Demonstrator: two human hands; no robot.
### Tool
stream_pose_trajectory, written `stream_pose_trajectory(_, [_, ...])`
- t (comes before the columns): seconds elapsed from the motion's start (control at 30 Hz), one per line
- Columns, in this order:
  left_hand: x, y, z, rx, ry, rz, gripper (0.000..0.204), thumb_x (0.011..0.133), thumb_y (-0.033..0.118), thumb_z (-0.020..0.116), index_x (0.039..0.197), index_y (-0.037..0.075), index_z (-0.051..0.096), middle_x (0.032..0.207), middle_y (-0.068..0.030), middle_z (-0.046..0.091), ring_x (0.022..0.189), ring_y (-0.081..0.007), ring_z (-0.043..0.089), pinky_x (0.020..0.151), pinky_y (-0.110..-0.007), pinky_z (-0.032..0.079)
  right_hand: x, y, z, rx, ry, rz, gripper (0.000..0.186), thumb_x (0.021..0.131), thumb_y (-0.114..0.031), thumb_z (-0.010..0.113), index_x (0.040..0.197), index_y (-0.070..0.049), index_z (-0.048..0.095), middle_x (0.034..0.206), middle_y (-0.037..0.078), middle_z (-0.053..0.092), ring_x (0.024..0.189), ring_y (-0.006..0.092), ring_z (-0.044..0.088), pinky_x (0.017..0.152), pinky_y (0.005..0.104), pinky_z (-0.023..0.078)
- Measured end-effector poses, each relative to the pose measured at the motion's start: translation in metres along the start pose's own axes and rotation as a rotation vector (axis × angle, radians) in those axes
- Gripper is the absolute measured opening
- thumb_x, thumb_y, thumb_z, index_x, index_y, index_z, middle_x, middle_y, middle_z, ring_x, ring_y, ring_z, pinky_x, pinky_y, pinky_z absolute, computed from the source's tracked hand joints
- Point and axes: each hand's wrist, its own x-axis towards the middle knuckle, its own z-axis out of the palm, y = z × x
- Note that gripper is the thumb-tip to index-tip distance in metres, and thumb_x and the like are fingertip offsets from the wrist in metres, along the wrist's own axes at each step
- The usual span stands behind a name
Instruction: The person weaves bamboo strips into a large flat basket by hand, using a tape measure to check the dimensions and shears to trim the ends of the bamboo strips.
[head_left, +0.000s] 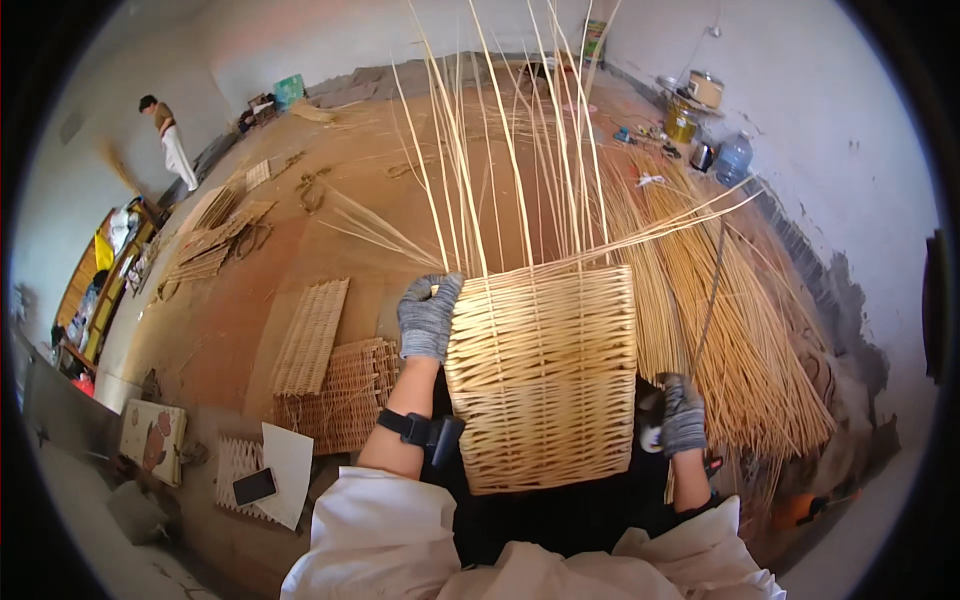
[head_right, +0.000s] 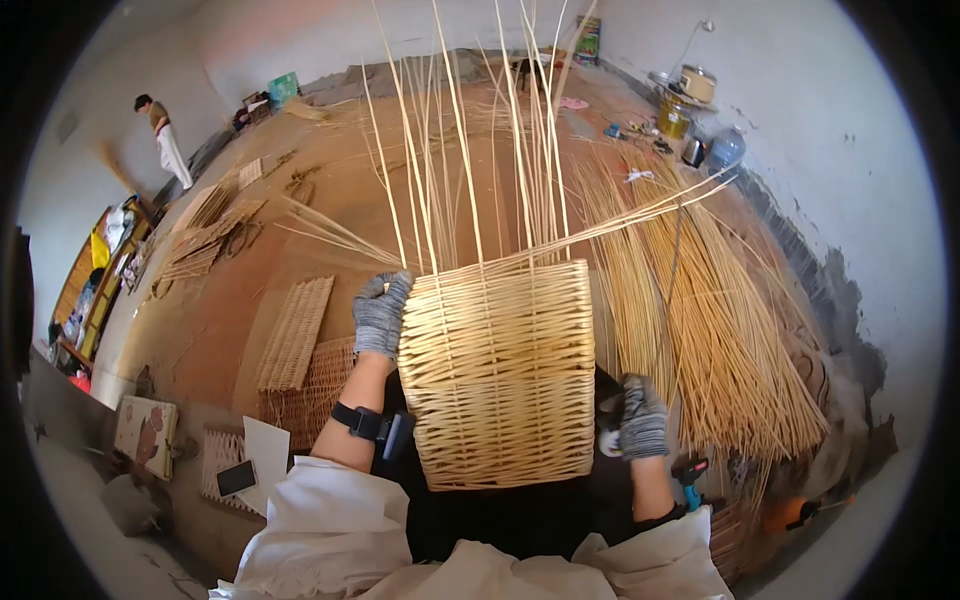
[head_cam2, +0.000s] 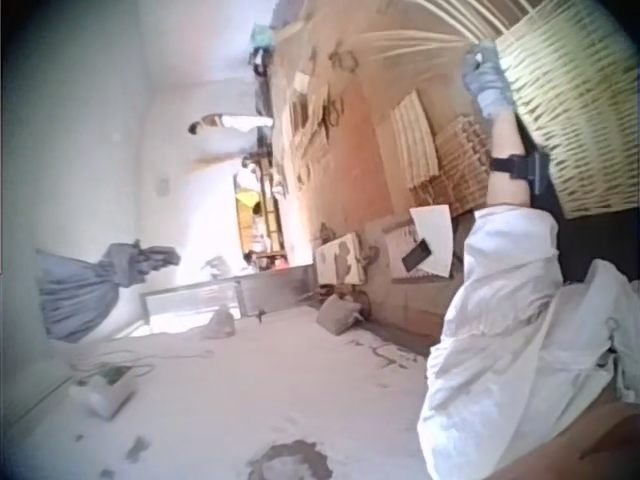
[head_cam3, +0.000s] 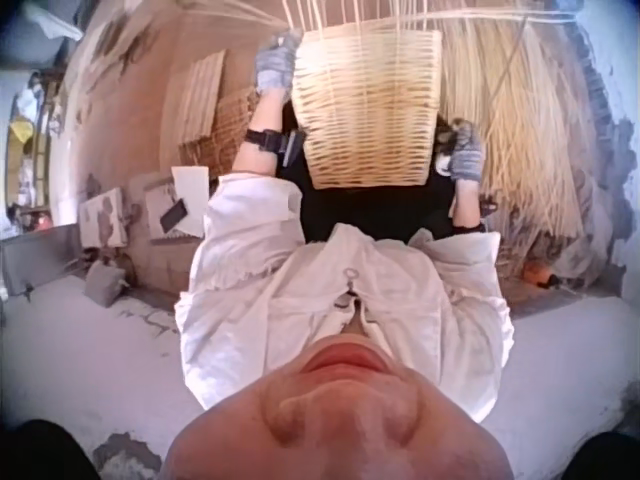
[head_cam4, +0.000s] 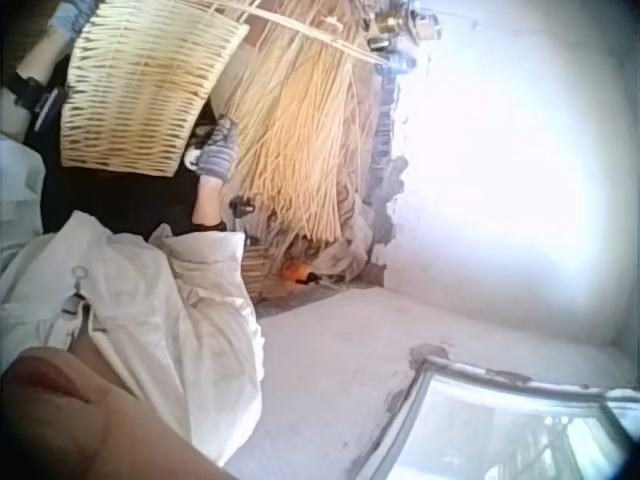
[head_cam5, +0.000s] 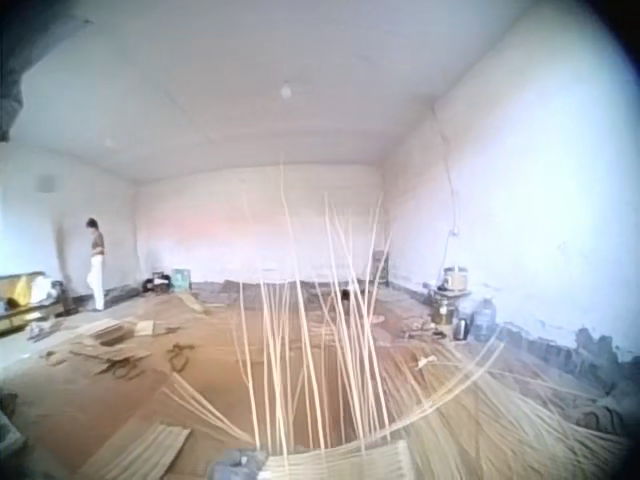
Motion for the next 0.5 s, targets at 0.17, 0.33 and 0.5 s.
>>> stream_pose_trajectory(0.17, [-0.017, 0.050, 0.028, 0.515, -0.006, 0.838, 0.041, 0.075, 0.026, 0.070, 0.107, 0.003, 0.058, 0.097, -0.0150, 0.062, 0.089, -0.0276, 0.060, 0.079, -0.035, 0.048, -0.035, -0.013, -0.032, 0.705, -0.387, 0.451, 0.029, 0.084, -0.034, 0.059, 0.095, -0.007, 0.055, 0.066, 0.011, 0.061, 0.048, 0.0189, 0.055, 0.042, 0.0252, 0.042])
stream_pose_trajectory(0.33, [-0.039, 0.074, 0.102, 1.032, -0.335, 0.823, 0.078, 0.070, 0.044, 0.070, 0.129, 0.004, 0.040, 0.112, -0.0150, 0.058, 0.098, -0.0278, 0.058, 0.093, -0.038, 0.041, -0.085, -0.006, -0.014, 0.389, -0.294, 0.250, 0.035, 0.093, -0.039, 0.042, 0.090, -0.007, 0.057, 0.061, 0.006, 0.060, 0.045, 0.0119, 0.053, 0.043, 0.0229, 0.041])
stream_pose_trajectory(0.5, [-0.031, 0.086, 0.120, 1.037, -0.654, 0.416, 0.093, 0.066, 0.047, 0.073, 0.135, 0.003, 0.030, 0.115, -0.0172, 0.057, 0.103, -0.0289, 0.057, 0.095, -0.035, 0.041, -0.108, -0.010, 0.011, 0.434, -0.514, 0.441, 0.037, 0.093, -0.039, 0.041, 0.091, -0.006, 0.057, 0.060, 0.006, 0.059, 0.046, 0.0132, 0.054, 0.043, 0.0237, 0.043])
